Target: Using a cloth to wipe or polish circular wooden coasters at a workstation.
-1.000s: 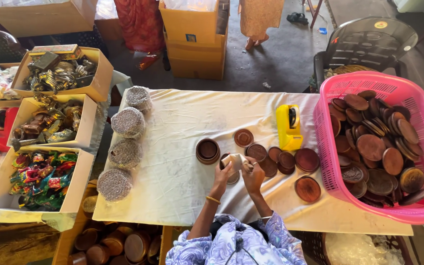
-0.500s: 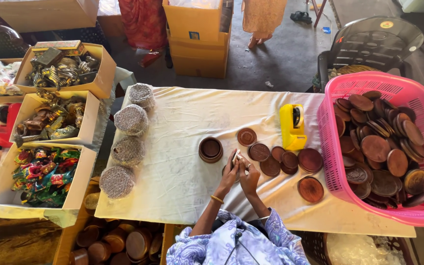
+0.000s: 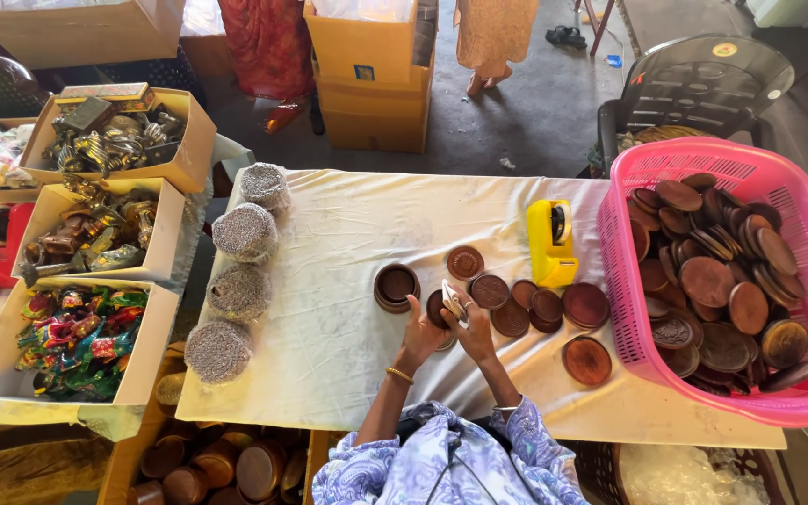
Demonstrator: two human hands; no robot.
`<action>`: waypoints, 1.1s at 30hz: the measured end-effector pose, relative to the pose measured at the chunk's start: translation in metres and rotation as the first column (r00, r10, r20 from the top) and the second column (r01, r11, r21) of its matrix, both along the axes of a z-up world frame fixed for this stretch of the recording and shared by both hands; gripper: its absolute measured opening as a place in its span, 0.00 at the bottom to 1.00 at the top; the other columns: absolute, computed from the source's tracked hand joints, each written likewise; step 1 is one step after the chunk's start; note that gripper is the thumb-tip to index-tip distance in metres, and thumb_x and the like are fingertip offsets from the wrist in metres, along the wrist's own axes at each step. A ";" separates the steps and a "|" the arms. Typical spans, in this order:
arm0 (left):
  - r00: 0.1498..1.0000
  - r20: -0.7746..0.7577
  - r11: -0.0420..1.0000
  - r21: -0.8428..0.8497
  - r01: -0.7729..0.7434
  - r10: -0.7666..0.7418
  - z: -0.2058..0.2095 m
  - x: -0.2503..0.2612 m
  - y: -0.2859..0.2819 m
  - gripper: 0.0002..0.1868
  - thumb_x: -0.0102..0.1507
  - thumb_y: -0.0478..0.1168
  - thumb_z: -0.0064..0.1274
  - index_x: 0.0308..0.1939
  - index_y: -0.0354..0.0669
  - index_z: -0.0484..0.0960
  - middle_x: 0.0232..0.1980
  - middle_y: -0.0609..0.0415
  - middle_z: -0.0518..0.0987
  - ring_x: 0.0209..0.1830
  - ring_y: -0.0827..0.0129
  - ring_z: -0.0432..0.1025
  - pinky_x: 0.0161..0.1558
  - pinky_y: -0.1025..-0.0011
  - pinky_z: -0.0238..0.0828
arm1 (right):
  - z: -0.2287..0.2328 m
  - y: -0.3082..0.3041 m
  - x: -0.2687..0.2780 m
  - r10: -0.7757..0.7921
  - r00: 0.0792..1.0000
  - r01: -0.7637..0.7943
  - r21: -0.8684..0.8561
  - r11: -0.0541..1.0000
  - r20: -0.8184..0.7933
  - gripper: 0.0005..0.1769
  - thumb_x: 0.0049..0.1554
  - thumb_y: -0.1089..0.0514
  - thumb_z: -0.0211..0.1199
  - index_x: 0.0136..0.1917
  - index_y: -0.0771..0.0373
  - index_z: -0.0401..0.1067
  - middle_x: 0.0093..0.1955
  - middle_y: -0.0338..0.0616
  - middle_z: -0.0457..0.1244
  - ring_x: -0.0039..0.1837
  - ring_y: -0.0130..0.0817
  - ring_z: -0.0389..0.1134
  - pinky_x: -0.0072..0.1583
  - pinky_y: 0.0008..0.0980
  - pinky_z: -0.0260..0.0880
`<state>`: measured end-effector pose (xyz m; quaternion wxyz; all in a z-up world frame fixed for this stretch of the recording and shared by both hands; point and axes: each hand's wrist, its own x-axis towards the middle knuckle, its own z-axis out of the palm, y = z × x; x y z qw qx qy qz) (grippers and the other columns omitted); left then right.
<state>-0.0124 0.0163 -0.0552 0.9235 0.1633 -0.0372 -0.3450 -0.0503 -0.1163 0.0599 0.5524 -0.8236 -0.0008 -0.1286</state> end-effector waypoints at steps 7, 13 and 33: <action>0.994 -0.086 0.995 0.084 -0.053 0.061 0.055 -0.005 0.004 0.56 0.60 0.84 0.27 0.71 0.41 0.69 0.69 0.48 0.74 0.64 0.62 0.70 0.65 0.61 0.69 | -0.022 -0.008 -0.004 -0.217 0.976 0.209 -0.311 0.927 0.009 0.22 0.64 0.66 0.58 0.71 0.61 0.71 0.65 0.55 0.68 0.64 0.45 0.71 0.62 0.37 0.70; 0.968 -0.178 0.985 0.038 -0.171 0.175 0.039 -0.002 -0.004 0.55 0.62 0.82 0.25 0.74 0.42 0.65 0.72 0.48 0.72 0.67 0.58 0.69 0.69 0.58 0.62 | -0.001 0.030 -0.020 0.158 0.966 -0.118 -0.197 0.973 0.202 0.33 0.56 0.72 0.54 0.75 0.60 0.65 0.76 0.56 0.59 0.77 0.51 0.60 0.71 0.44 0.61; 0.990 -0.070 0.991 0.061 -0.121 0.126 0.040 0.007 -0.001 0.56 0.63 0.82 0.27 0.74 0.37 0.66 0.68 0.47 0.74 0.65 0.61 0.70 0.67 0.65 0.66 | 0.008 0.033 0.005 0.124 0.957 0.053 -0.574 0.817 0.264 0.29 0.65 0.50 0.53 0.77 0.59 0.62 0.81 0.54 0.52 0.83 0.47 0.48 0.78 0.53 0.40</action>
